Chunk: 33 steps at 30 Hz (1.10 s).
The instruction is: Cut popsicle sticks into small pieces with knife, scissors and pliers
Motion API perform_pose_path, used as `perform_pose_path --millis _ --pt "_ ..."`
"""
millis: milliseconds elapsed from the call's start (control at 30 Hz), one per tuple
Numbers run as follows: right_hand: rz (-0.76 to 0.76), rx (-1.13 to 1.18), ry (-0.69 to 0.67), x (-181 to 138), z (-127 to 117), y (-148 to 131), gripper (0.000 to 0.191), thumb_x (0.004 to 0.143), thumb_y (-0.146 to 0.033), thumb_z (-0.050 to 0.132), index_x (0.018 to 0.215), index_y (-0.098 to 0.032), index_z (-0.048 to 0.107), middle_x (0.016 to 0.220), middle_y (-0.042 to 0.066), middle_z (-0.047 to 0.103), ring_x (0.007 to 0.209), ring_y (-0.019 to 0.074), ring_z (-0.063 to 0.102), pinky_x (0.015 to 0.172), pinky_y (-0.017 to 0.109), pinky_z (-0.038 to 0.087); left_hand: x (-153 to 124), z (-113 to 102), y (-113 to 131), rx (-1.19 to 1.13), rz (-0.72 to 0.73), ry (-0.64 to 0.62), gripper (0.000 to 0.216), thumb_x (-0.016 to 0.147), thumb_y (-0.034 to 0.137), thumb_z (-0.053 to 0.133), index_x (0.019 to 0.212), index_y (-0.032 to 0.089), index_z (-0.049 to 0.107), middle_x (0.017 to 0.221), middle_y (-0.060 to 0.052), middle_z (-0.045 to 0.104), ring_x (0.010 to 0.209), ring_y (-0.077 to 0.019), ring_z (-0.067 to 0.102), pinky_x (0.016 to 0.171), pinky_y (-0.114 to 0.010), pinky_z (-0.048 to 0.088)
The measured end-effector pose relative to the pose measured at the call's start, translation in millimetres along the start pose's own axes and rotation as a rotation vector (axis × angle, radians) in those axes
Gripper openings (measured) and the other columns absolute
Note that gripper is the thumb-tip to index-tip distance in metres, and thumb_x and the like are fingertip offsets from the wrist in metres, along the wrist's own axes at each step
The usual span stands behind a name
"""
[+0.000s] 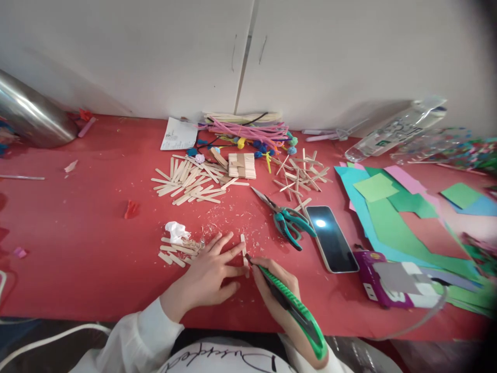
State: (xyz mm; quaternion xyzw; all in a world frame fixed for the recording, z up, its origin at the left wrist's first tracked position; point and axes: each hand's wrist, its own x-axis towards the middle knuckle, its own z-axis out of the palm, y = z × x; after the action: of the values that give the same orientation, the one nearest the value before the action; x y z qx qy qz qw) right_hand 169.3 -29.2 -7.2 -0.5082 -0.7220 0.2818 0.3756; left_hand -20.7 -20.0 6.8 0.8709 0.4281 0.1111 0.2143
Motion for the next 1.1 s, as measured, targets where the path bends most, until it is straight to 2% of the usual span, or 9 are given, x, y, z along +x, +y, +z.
perform_pose_path --millis 300,533,733,867,933,1000,1067,1100 --pt "-0.047 -0.016 -0.028 -11 16 0 0.025 0.085 -0.015 0.047 0.099 -0.022 0.066 0.082 0.007 0.07 0.073 0.0196 0.068 0.066 0.029 0.055 1 3 0 -0.025 0.014 -0.007 0.022 0.08 0.031 0.062 0.1 0.027 0.071 0.145 -0.003 0.039 0.138 -0.0344 0.021 0.109 -0.053 0.024" --pt "0.146 0.034 0.064 2 7 -5 0.015 0.087 -0.023 0.051 0.086 -0.02 0.065 0.071 0.003 0.071 0.059 0.0156 0.066 0.058 0.024 0.055 -1 0 3 0.001 0.015 -0.014 0.035 0.077 0.027 0.063 0.112 0.03 0.066 0.145 -0.005 0.04 0.136 -0.0379 0.024 0.106 -0.057 0.026" --pt "0.248 0.093 0.143 3 1 -1 0.016 0.085 -0.03 0.051 0.082 -0.02 0.064 0.065 -0.001 0.068 0.054 0.0147 0.064 0.054 0.024 0.053 -1 1 4 0.046 -0.006 0.004 0.03 0.079 0.025 0.061 0.107 0.03 0.069 0.142 -0.002 0.044 0.135 -0.0375 0.026 0.106 -0.058 0.028" --pt "0.272 0.117 0.216 -2 -4 4 0.017 0.084 -0.032 0.053 0.082 -0.02 0.064 0.072 0.002 0.07 0.061 0.0164 0.065 0.059 0.027 0.053 -1 -3 6 0.042 0.043 0.121 0.025 0.086 0.026 0.054 0.106 0.027 0.068 0.138 -0.005 0.048 0.132 -0.0323 0.033 0.105 -0.052 0.031" --pt "0.271 0.135 0.212 -1 -7 5 0.016 0.083 -0.033 0.054 0.081 -0.021 0.065 0.075 0.002 0.071 0.065 0.0174 0.066 0.062 0.029 0.054 2 -6 11 0.038 0.015 0.201 0.021 0.089 0.029 0.051 0.101 0.023 0.068 0.129 -0.007 0.054 0.123 -0.0282 0.044 0.099 -0.045 0.038" --pt "0.271 0.148 0.207 -1 -9 7 0.015 0.083 -0.032 0.054 0.082 -0.022 0.065 0.076 0.002 0.072 0.067 0.018 0.067 0.063 0.029 0.055 8 -6 17 0.072 -0.086 0.223 0.021 0.088 0.037 0.053 0.088 0.02 0.066 0.105 -0.009 0.062 0.103 -0.026 0.055 0.087 -0.041 0.046" --pt "0.267 0.152 0.209 0 -8 8 0.014 0.084 -0.032 0.054 0.082 -0.022 0.064 0.077 0.003 0.073 0.07 0.0187 0.068 0.065 0.03 0.055 17 -3 23 0.176 -0.231 0.178 0.04 0.08 0.056 0.058 0.084 0.016 0.061 0.088 -0.01 0.06 0.087 -0.0286 0.055 0.074 -0.042 0.048" --pt "0.265 0.151 0.211 0 -8 9 0.014 0.084 -0.032 0.054 0.082 -0.022 0.063 0.079 0.003 0.073 0.071 0.0189 0.069 0.066 0.03 0.055 21 0 25 0.193 -0.258 0.178 0.043 0.077 0.058 0.06 0.082 0.016 0.06 0.085 -0.01 0.058 0.085 -0.0303 0.055 0.073 -0.044 0.047"
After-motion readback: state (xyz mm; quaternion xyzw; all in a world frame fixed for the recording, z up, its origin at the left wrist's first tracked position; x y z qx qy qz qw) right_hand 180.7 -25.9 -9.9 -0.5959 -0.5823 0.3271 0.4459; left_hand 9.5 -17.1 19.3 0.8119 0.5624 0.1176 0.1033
